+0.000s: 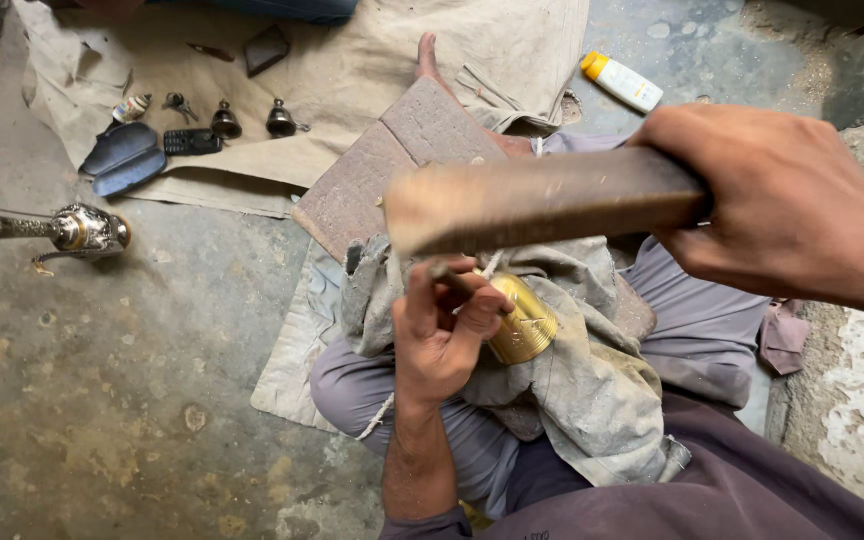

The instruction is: The person sits on the floor and uses a hammer and chisel to shape a brass bell. They repeatedly strike the chisel against the bell's surface to create patterns or indentations.

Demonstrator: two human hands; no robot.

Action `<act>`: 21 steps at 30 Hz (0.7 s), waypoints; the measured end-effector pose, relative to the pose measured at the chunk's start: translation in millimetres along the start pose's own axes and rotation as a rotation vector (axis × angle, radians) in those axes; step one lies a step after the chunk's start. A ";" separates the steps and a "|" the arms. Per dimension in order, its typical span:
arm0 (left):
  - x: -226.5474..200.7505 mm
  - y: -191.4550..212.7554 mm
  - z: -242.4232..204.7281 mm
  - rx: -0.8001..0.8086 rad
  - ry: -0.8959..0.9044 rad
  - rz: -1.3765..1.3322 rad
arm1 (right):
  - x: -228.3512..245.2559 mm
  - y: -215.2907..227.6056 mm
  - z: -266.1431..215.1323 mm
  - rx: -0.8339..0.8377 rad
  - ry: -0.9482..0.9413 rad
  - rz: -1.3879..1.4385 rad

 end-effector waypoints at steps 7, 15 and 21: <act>-0.1 -5.5 7.0 0.233 -0.116 0.240 | 7.3 1.9 4.8 0.100 0.052 0.468; 9.0 -0.6 -0.5 0.221 -0.005 0.251 | 18.7 11.2 28.3 0.041 0.152 0.195; 3.9 -2.5 3.3 0.233 -0.055 0.223 | 17.6 9.3 26.6 0.010 0.103 0.205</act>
Point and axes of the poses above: each hand's wrist, its own z-axis towards the middle knuckle, its own y-axis out of the back of the hand, x = y × z, the point moved 3 cm from there along z, towards the middle knuckle, and after that the axes turned 14 degrees about -y, right-handed, at the moved point
